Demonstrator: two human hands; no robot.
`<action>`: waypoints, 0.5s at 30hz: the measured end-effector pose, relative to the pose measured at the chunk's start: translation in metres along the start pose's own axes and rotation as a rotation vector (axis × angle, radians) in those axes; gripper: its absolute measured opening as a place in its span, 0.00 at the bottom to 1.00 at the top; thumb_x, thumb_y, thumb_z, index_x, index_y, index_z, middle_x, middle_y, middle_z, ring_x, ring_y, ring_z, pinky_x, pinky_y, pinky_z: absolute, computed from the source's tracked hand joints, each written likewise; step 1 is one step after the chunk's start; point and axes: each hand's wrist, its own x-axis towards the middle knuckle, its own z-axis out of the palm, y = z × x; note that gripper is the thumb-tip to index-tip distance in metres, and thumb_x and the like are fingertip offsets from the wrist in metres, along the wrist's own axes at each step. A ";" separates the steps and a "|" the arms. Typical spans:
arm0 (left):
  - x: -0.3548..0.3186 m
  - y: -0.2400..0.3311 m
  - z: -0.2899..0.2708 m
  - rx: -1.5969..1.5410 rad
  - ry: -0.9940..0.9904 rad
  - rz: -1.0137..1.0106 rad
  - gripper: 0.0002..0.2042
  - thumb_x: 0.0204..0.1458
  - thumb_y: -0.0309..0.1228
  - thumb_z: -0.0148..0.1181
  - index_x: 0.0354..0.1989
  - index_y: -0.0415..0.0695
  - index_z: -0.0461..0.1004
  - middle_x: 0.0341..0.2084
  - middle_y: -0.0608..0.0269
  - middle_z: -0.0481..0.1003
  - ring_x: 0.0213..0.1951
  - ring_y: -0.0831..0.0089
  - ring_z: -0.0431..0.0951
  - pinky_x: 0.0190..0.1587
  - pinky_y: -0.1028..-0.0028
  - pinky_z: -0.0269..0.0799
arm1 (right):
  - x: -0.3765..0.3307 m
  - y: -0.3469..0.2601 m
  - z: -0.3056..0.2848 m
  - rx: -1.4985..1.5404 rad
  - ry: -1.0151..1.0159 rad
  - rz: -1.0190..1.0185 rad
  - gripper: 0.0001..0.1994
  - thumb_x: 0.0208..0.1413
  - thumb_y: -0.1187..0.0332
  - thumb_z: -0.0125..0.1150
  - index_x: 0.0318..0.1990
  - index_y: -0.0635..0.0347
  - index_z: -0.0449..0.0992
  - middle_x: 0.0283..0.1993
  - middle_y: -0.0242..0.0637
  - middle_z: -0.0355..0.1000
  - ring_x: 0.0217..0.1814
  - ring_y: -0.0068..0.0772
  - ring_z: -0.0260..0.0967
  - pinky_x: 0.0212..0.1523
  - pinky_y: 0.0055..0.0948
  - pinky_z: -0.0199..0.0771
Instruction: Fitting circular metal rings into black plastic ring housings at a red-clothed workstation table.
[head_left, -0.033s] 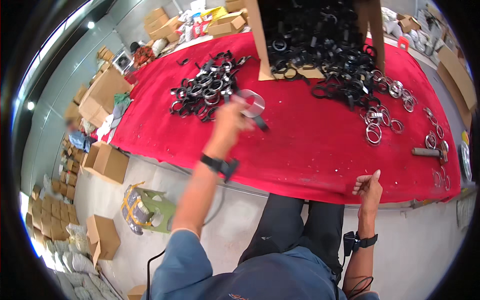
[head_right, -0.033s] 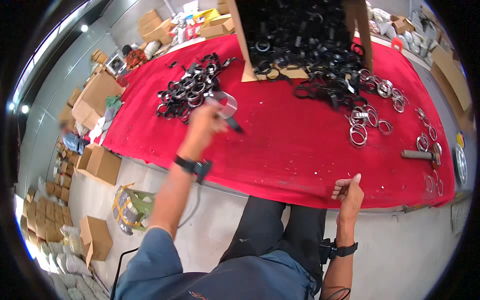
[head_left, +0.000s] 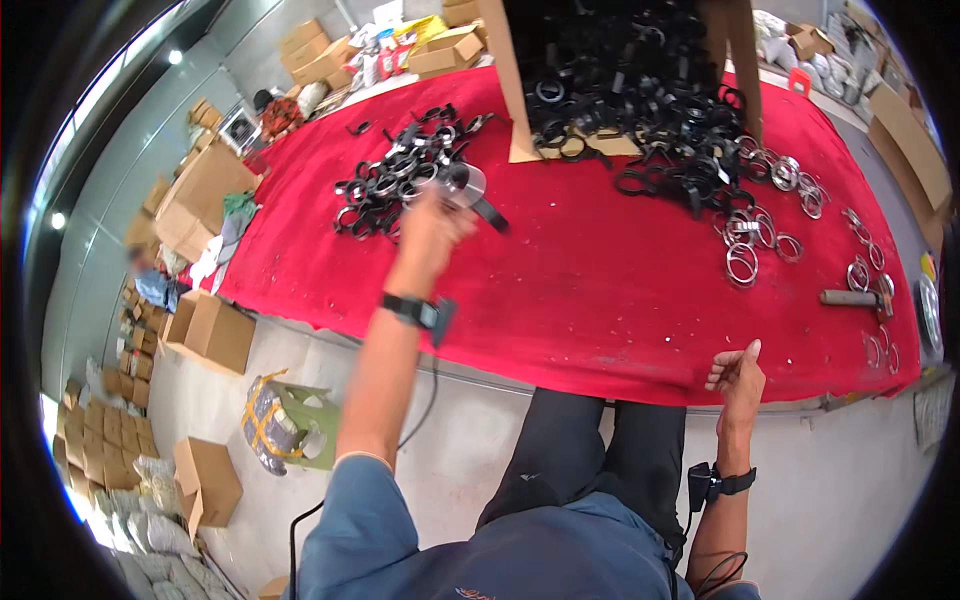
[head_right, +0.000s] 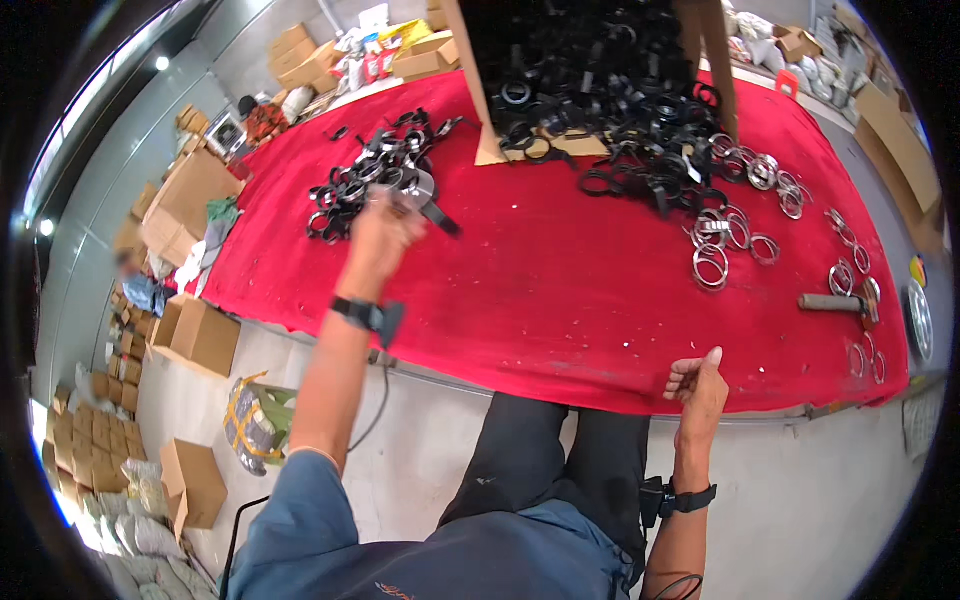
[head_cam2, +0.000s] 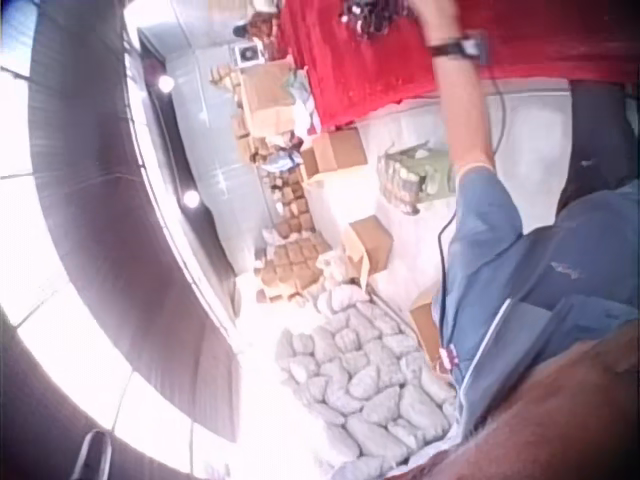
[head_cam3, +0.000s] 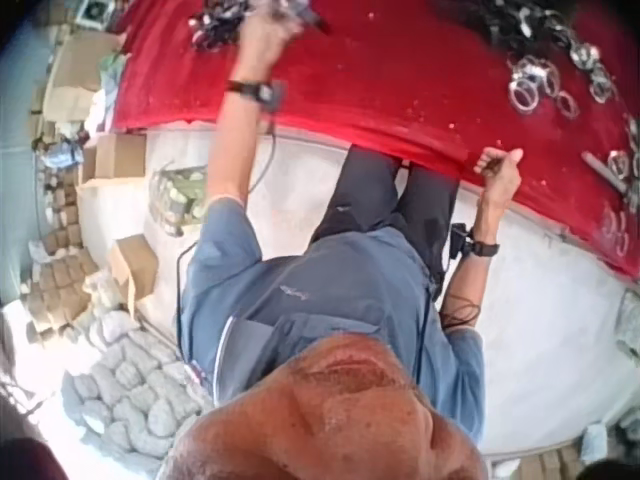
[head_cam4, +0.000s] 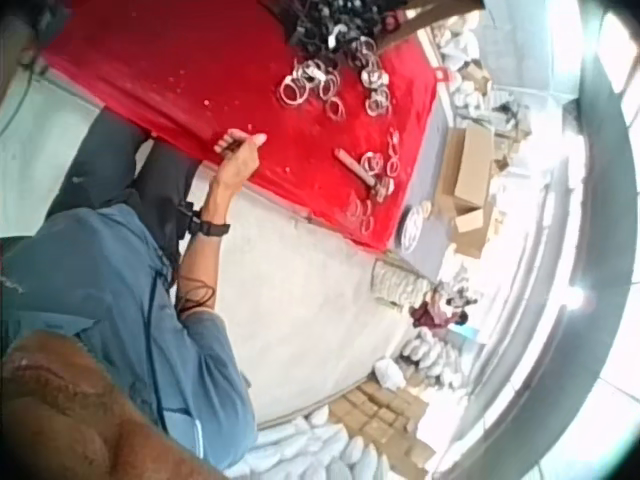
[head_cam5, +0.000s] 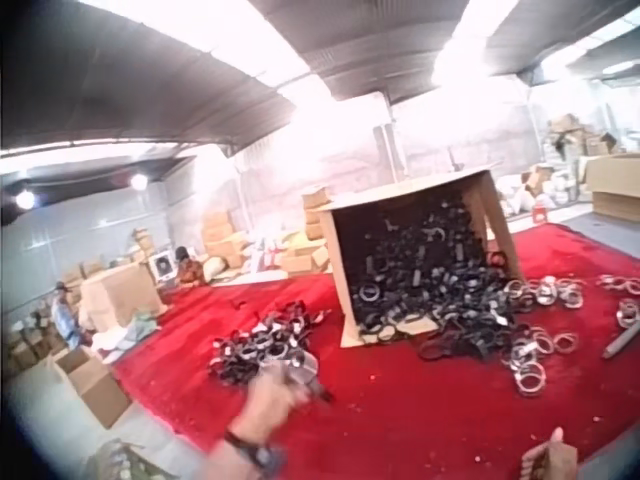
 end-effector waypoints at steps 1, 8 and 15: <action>0.035 0.015 -0.053 -0.292 -0.023 -0.053 0.38 0.74 0.58 0.46 0.66 0.27 0.64 0.51 0.39 0.78 0.48 0.51 0.83 0.50 0.58 0.85 | 0.003 0.001 0.000 0.013 -0.003 -0.020 0.38 0.76 0.34 0.42 0.35 0.66 0.78 0.29 0.35 0.73 0.28 0.26 0.71 0.31 0.28 0.77; 0.089 -0.067 0.047 0.473 0.181 -0.043 0.23 0.64 0.36 0.66 0.64 0.38 0.75 0.45 0.58 0.81 0.43 0.68 0.83 0.37 0.69 0.84 | 0.040 0.003 -0.030 -0.065 0.144 -0.086 0.34 0.75 0.38 0.50 0.35 0.66 0.80 0.29 0.33 0.74 0.28 0.24 0.72 0.30 0.26 0.75; 0.112 -0.155 0.195 1.212 -0.319 0.439 0.29 0.59 0.36 0.71 0.69 0.45 0.75 0.64 0.36 0.76 0.68 0.47 0.74 0.69 0.56 0.70 | 0.115 -0.023 -0.011 -0.878 0.164 -0.692 0.27 0.52 0.65 0.79 0.59 0.65 0.78 0.63 0.60 0.73 0.64 0.59 0.71 0.66 0.51 0.72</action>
